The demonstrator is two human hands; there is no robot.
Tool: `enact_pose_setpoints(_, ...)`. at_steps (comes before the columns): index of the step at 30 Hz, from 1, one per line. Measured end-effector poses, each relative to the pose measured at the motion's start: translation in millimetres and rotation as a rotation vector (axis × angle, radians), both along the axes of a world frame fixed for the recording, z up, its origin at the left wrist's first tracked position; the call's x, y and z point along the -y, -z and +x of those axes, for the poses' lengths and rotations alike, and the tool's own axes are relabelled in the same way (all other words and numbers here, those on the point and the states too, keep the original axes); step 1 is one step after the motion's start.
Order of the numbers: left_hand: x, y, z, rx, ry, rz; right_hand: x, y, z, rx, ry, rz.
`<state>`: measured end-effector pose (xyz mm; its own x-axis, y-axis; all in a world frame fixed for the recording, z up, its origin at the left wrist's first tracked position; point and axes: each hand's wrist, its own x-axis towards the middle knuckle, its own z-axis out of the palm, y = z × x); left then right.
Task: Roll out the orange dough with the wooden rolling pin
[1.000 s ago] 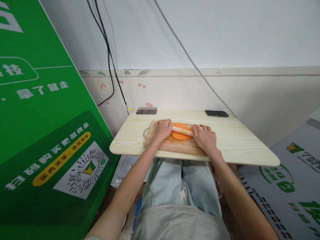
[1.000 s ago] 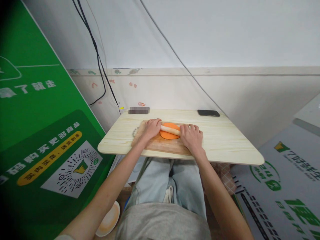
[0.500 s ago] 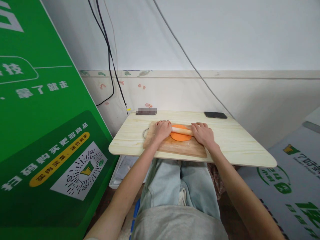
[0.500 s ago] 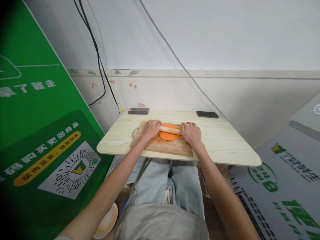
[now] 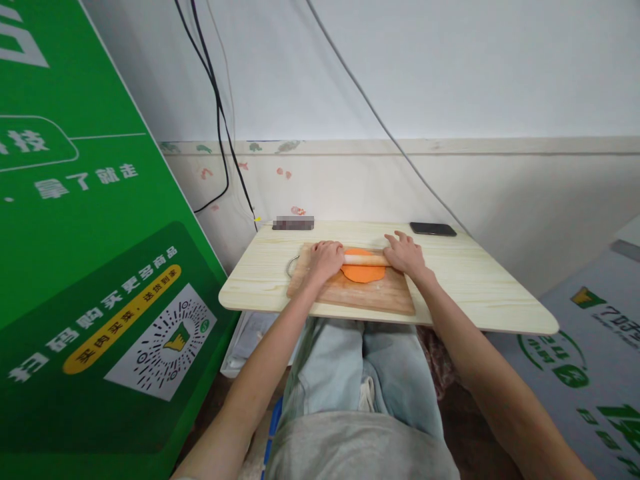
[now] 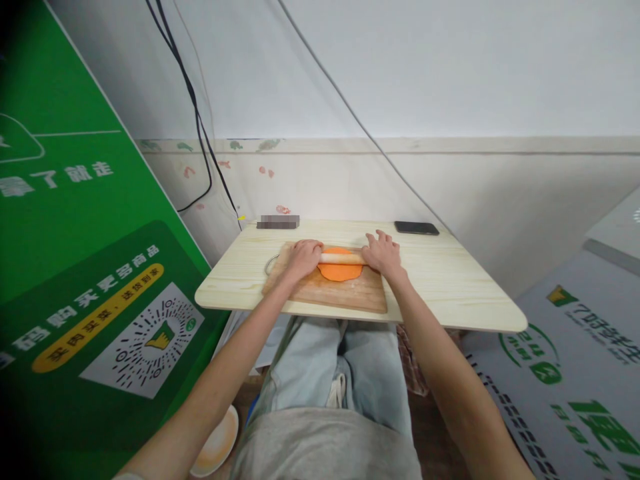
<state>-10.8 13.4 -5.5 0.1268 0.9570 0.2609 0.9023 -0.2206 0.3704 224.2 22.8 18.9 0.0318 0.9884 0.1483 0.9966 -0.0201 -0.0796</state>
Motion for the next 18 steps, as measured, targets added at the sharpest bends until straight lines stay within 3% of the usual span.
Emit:
enact_pose_setpoints(4,1.4,-1.5,0.2,0.014,-0.001,-0.01,2.8,0.8,0.3,0.01,-0.031,-0.014)
enact_pose_setpoints(9,0.6,-0.2,0.7,0.036,-0.004,-0.007,58.0,26.2,-2.4,-0.011,0.001,0.146)
enact_pose_setpoints(12,-1.1,2.3,1.0,0.043,-0.003,-0.003,75.4,34.3,-3.7,-0.039,0.016,0.2)
enact_pose_setpoints(15,-2.4,3.7,0.9,0.051,-0.005,0.0,62.3,28.2,-3.8,-0.017,0.028,0.179)
enact_pose_setpoints(18,-3.0,3.4,0.4,0.04,-0.005,-0.005,30.0,13.4,-3.0,-0.007,0.04,0.119)
